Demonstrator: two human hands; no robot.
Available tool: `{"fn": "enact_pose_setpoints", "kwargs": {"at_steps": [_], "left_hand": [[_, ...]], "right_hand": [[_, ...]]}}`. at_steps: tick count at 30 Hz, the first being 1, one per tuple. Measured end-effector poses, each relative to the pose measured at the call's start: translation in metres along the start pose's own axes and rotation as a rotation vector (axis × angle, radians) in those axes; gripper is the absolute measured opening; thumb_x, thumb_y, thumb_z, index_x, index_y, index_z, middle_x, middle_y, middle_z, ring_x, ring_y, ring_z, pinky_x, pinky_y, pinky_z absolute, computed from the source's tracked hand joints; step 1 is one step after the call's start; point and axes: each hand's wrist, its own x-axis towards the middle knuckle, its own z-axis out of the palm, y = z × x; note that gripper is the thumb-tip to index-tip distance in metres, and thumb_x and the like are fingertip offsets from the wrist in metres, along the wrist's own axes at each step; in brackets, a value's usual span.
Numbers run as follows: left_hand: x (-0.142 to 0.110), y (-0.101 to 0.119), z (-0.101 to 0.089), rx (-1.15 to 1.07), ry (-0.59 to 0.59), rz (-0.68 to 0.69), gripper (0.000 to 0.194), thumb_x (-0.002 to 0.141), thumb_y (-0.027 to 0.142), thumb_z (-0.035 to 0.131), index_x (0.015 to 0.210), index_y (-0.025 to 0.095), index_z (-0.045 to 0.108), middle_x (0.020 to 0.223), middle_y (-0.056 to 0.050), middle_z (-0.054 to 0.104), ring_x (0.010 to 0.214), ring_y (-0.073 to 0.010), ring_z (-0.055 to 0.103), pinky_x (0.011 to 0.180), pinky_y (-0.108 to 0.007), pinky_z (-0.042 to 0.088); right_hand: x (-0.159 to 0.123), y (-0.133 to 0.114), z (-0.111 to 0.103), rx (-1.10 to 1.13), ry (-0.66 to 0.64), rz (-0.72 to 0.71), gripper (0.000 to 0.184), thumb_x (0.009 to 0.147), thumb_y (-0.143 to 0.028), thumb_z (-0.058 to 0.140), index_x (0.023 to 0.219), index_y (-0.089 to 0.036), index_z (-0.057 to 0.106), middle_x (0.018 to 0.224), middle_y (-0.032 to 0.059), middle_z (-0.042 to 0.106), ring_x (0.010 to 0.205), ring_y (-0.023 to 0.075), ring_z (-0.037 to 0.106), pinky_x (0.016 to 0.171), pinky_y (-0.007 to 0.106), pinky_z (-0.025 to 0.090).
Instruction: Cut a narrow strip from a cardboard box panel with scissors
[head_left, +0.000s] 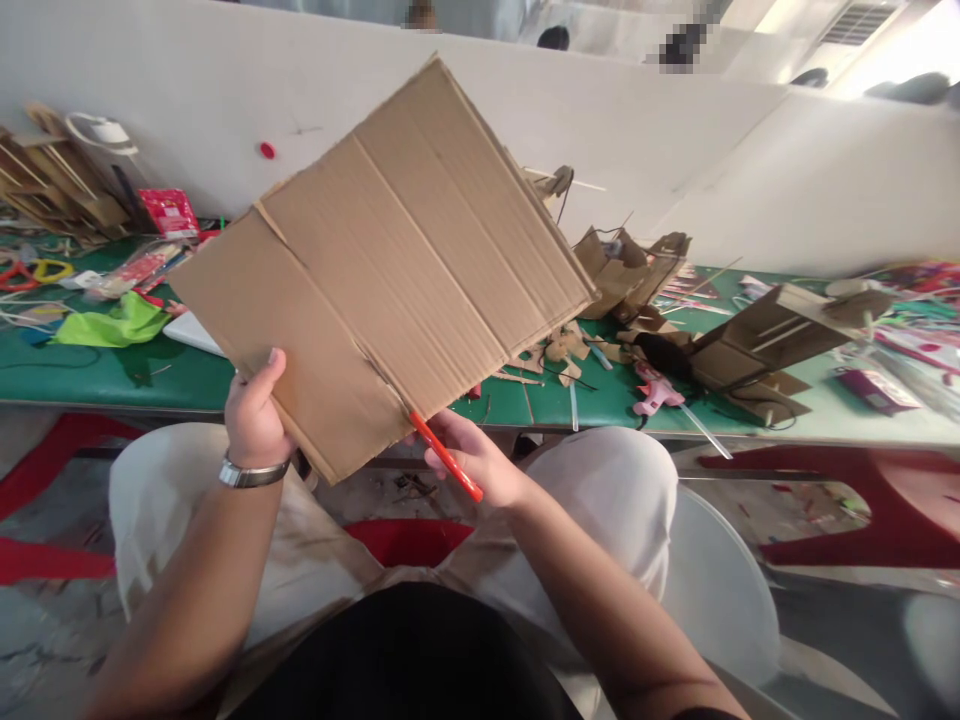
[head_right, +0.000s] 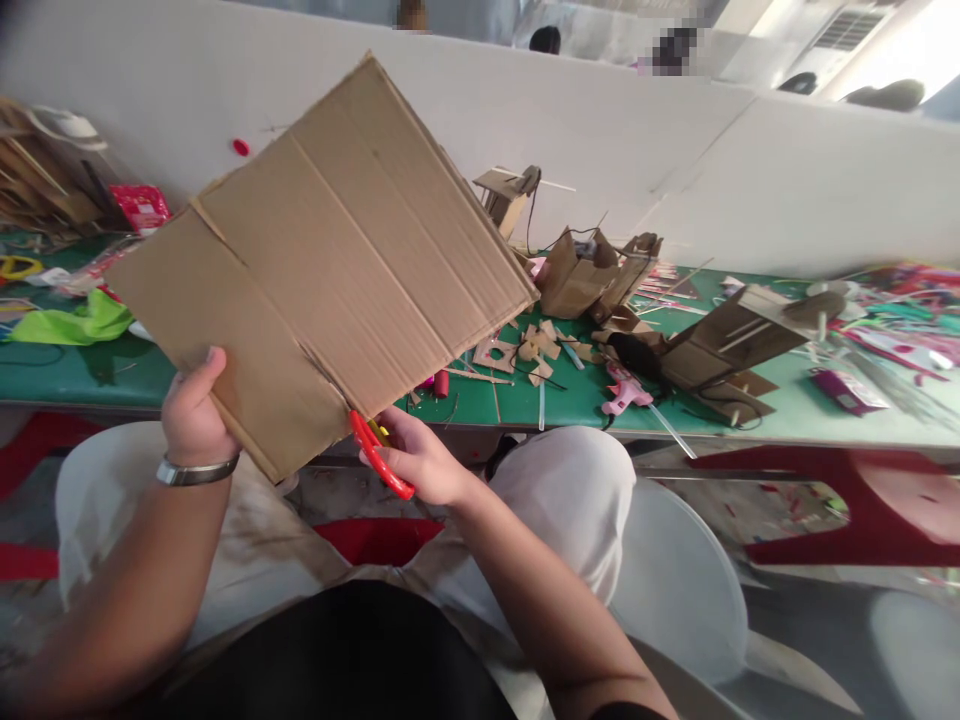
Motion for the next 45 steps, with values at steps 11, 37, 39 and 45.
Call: {"fn": "enact_pose_setpoints", "kwargs": {"at_steps": [11,37,39,45], "left_hand": [[-0.002,-0.005,-0.003,-0.044,-0.196,-0.237,0.037,0.074,0.041,0.094,0.105,0.028,0.08,0.108,-0.004,0.084,0.11,-0.0305,0.079,0.098,-0.043,0.066],[0.009,0.017,-0.012,0.078,-0.249,-0.353,0.047,0.066,0.046,0.095,0.101,0.021,0.077,0.097,-0.007,0.084,0.11,-0.0371,0.077,0.091,-0.047,0.067],[0.01,0.017,-0.013,0.076,-0.25,-0.373,0.049,0.065,0.047,0.096,0.101,0.021,0.077,0.097,-0.007,0.084,0.108,-0.0375,0.078,0.091,-0.048,0.067],[0.01,0.011,-0.026,0.166,-0.408,-0.316,0.063,0.071,0.048,0.094,0.124,0.021,0.073,0.118,-0.01,0.082,0.12,-0.0376,0.074,0.104,-0.05,0.062]], "right_hand": [[0.006,0.035,0.009,0.113,0.211,-0.053,0.051,0.072,-0.061,0.085,0.065,-0.022,0.054,0.055,-0.0057,0.045,0.05,0.0095,0.036,0.052,0.027,0.031],[0.004,0.025,0.028,0.081,0.106,0.152,0.047,0.08,-0.058,0.086,0.084,-0.021,0.057,0.048,-0.0017,0.068,0.034,0.0133,0.058,0.035,0.02,0.045],[0.004,0.026,0.029,0.073,0.111,0.154,0.048,0.08,-0.058,0.086,0.079,-0.021,0.057,0.047,-0.0012,0.066,0.034,0.0126,0.056,0.035,0.02,0.043],[0.004,0.044,0.027,0.128,0.263,0.126,0.055,0.071,-0.069,0.088,0.074,-0.021,0.062,0.053,-0.0017,0.061,0.045,0.0134,0.057,0.044,0.024,0.047]]}}
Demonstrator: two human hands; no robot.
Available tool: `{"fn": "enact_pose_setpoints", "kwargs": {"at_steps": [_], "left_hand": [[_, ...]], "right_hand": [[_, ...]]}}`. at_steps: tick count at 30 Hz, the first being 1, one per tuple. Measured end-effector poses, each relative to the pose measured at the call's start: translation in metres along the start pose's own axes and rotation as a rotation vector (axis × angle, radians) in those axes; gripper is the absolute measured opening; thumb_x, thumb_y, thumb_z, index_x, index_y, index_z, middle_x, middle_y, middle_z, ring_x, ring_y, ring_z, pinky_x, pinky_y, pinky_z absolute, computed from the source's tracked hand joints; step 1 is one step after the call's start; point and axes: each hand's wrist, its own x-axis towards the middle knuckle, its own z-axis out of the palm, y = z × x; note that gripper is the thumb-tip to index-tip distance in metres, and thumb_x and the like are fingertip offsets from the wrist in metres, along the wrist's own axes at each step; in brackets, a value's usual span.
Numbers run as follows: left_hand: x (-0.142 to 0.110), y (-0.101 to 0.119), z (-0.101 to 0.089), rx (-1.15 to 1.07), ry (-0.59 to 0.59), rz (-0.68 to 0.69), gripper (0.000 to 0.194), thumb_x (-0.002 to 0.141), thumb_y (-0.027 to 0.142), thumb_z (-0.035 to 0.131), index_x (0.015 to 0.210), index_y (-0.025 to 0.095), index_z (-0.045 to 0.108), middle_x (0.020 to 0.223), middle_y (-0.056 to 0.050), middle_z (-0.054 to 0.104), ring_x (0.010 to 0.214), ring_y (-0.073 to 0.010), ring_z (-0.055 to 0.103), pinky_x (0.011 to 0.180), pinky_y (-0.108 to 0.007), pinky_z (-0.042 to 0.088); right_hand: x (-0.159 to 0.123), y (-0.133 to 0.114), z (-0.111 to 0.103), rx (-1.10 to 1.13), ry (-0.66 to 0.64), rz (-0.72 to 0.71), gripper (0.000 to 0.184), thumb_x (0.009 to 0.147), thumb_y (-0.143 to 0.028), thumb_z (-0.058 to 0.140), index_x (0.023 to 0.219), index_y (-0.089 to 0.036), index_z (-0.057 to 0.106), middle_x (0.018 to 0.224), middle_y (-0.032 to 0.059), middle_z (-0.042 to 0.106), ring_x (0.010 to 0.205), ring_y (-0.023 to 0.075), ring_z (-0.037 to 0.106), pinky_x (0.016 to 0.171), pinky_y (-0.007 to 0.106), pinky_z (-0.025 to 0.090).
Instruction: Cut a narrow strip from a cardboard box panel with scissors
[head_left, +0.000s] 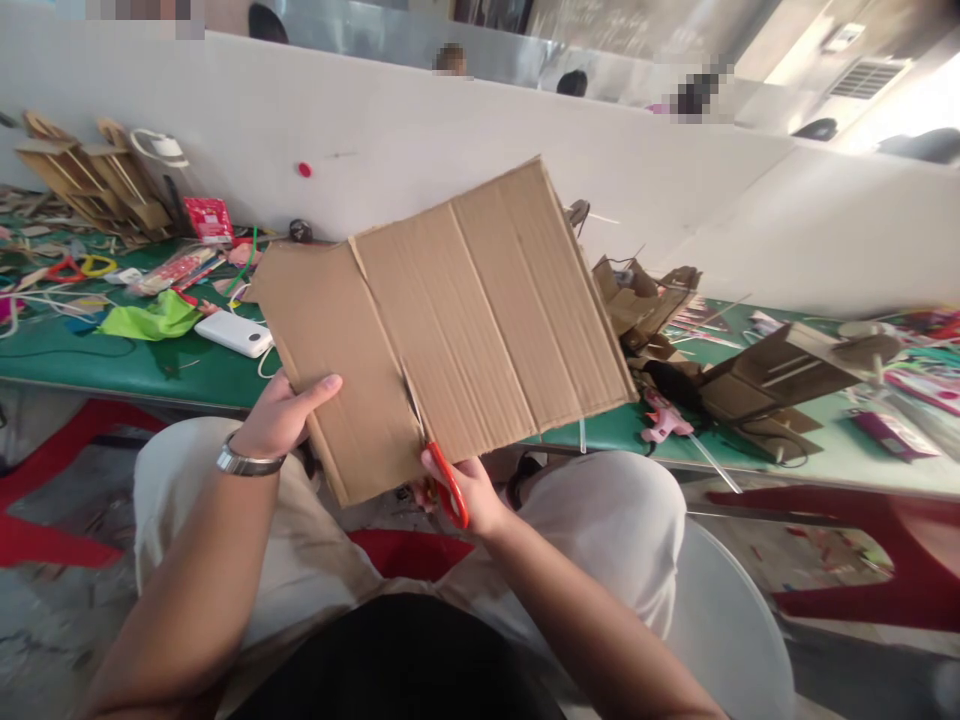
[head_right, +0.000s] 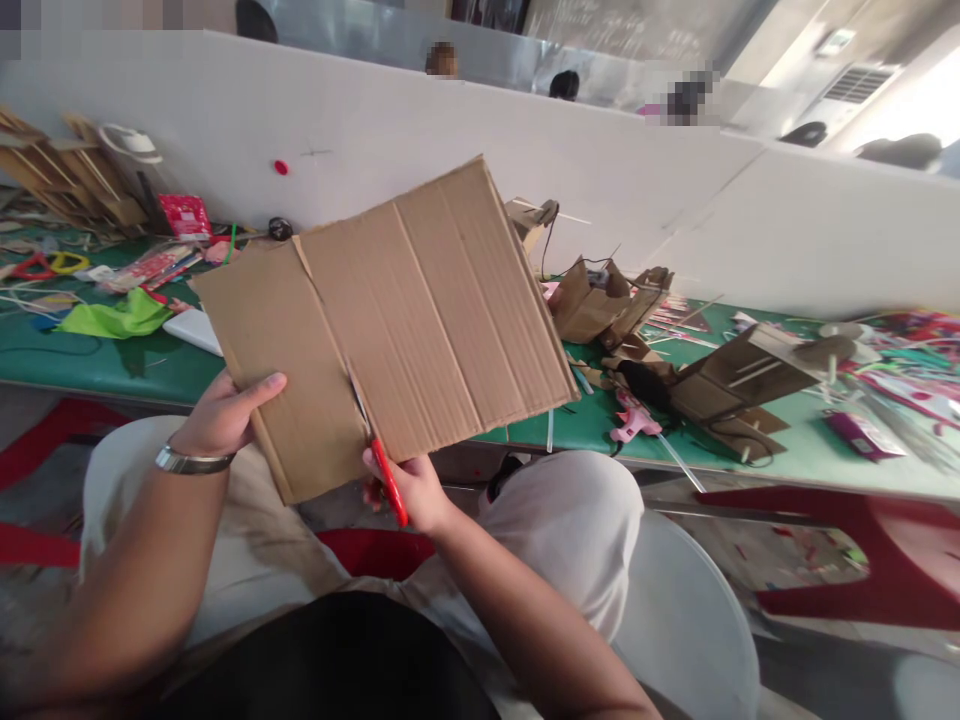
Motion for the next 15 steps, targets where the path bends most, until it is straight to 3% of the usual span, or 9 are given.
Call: {"fn": "enact_pose_setpoints", "kwargs": {"at_steps": [3,6,15], "left_hand": [[-0.001,-0.007,-0.006,0.104,-0.063,0.045,0.07,0.077,0.051,0.091,0.136,0.023,0.068,0.126,-0.011,0.08,0.132,-0.0379,0.068,0.114,-0.051,0.056],[-0.002,-0.009,-0.009,0.198,-0.108,0.09,0.073,0.079,0.053,0.089,0.142,0.024,0.065,0.128,-0.011,0.08,0.137,-0.0379,0.064,0.12,-0.053,0.05],[-0.002,0.002,-0.011,0.328,-0.099,0.129,0.078,0.082,0.058,0.085,0.147,0.023,0.062,0.135,-0.01,0.077,0.141,-0.0372,0.061,0.121,-0.052,0.05]], "right_hand": [[0.004,0.011,-0.006,-0.074,0.135,-0.143,0.052,0.066,-0.067,0.091,0.075,-0.021,0.068,0.073,0.0039,0.069,0.068,0.0192,0.066,0.064,0.031,0.057],[0.007,0.018,-0.012,-0.103,0.216,-0.221,0.05,0.065,-0.065,0.091,0.082,-0.022,0.073,0.09,0.0076,0.073,0.087,0.0244,0.068,0.084,0.037,0.06],[0.013,0.007,-0.007,-0.185,0.209,-0.294,0.04,0.069,-0.054,0.092,0.082,-0.022,0.074,0.086,0.0054,0.07,0.081,0.0216,0.065,0.08,0.036,0.058]]}}
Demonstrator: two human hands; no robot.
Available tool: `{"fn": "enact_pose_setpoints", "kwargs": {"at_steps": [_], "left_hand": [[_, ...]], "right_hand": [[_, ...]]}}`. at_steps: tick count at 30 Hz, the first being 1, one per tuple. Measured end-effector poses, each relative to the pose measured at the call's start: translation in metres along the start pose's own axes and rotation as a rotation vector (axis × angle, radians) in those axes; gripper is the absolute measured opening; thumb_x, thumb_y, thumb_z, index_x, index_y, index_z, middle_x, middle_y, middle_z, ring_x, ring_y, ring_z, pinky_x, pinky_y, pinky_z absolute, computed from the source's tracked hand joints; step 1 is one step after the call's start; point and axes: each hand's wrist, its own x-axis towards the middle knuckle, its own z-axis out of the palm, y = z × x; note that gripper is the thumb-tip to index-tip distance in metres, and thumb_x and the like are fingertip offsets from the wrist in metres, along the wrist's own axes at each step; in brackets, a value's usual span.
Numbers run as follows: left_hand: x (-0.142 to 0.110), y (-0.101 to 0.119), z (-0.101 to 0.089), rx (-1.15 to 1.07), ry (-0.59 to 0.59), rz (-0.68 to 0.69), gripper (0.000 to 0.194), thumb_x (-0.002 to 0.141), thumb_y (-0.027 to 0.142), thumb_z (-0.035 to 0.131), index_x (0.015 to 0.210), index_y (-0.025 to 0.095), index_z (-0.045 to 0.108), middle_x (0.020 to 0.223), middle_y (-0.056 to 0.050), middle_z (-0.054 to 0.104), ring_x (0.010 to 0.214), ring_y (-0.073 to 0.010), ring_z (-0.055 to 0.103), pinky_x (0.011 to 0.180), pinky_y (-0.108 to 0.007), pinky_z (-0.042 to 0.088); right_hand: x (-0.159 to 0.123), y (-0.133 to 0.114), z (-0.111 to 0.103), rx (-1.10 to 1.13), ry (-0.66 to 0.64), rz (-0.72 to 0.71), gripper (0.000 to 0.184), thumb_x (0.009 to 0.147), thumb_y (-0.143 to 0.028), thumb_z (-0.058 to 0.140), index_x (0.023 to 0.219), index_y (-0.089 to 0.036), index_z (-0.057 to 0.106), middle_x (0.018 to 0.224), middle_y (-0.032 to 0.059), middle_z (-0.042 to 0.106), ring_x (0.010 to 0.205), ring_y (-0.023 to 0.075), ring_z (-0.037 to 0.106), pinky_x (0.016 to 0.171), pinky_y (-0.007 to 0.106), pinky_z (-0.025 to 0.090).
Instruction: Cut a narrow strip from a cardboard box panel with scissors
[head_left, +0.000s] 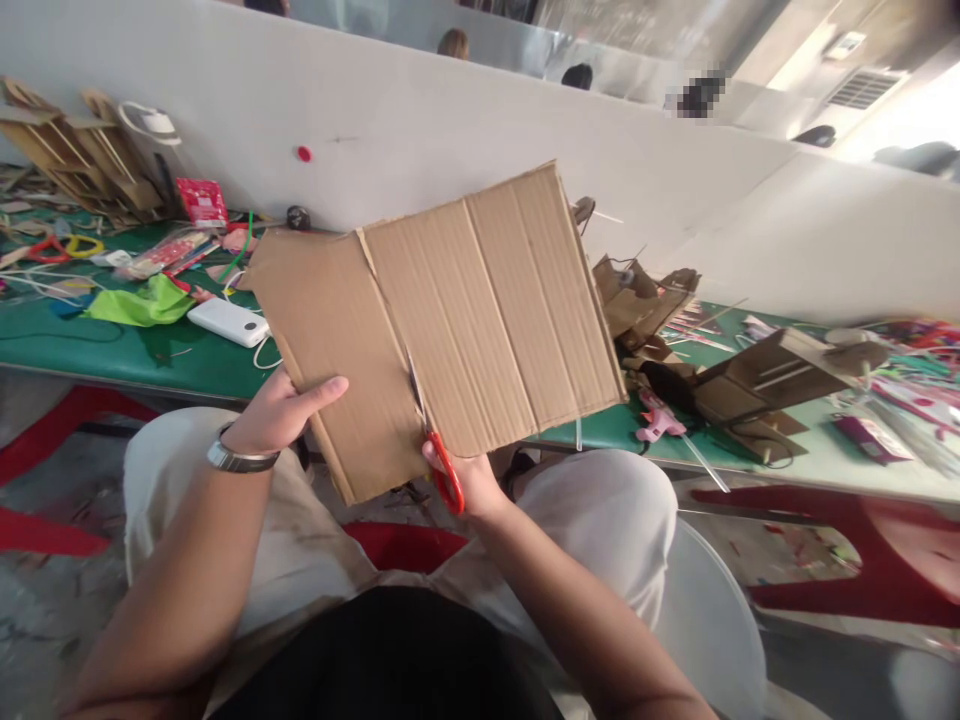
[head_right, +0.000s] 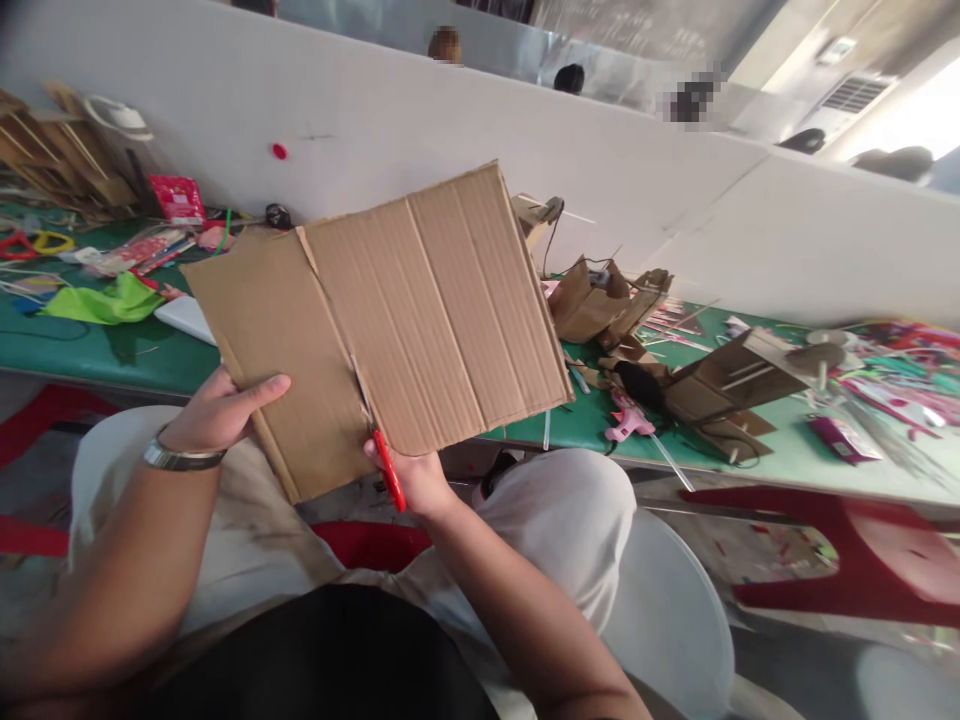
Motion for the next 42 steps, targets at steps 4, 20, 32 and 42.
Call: {"fn": "enact_pose_setpoints", "kwargs": {"at_steps": [4,20,32,42], "left_hand": [[0.001,-0.001,0.001,-0.027,-0.003,-0.03,0.077,0.082,0.058,0.084,0.147,0.023,0.063,0.137,-0.011,0.076,0.139,-0.0382,0.062,0.12,-0.054,0.05],[-0.003,0.006,0.014,-0.281,0.103,-0.094,0.066,0.072,0.044,0.095,0.13,0.025,0.072,0.123,-0.008,0.081,0.129,-0.0368,0.07,0.108,-0.048,0.06],[-0.009,0.011,0.012,-0.357,0.036,-0.135,0.072,0.07,0.048,0.096,0.133,0.025,0.072,0.122,-0.011,0.082,0.119,-0.0385,0.075,0.098,-0.049,0.066],[-0.005,0.004,0.002,-0.236,0.045,-0.089,0.073,0.073,0.048,0.094,0.138,0.026,0.069,0.13,-0.011,0.079,0.136,-0.0415,0.065,0.118,-0.056,0.052]], "right_hand": [[0.0,0.001,0.003,0.043,0.015,0.004,0.037,0.072,-0.051,0.092,0.08,-0.02,0.073,0.079,0.0026,0.067,0.071,0.0178,0.06,0.071,0.034,0.056],[-0.009,-0.012,0.01,0.076,0.095,0.133,0.045,0.06,-0.054,0.097,0.082,-0.022,0.073,0.086,0.0062,0.072,0.083,0.0238,0.067,0.08,0.039,0.06],[-0.014,-0.032,0.001,-0.109,-0.216,0.02,0.039,0.08,-0.06,0.08,0.069,-0.024,0.068,0.069,0.0037,0.063,0.066,0.0206,0.058,0.064,0.036,0.054],[-0.014,-0.03,0.009,-0.118,-0.032,0.016,0.032,0.075,-0.05,0.087,0.075,-0.023,0.07,0.077,0.0049,0.069,0.075,0.0226,0.065,0.076,0.038,0.06]]}}
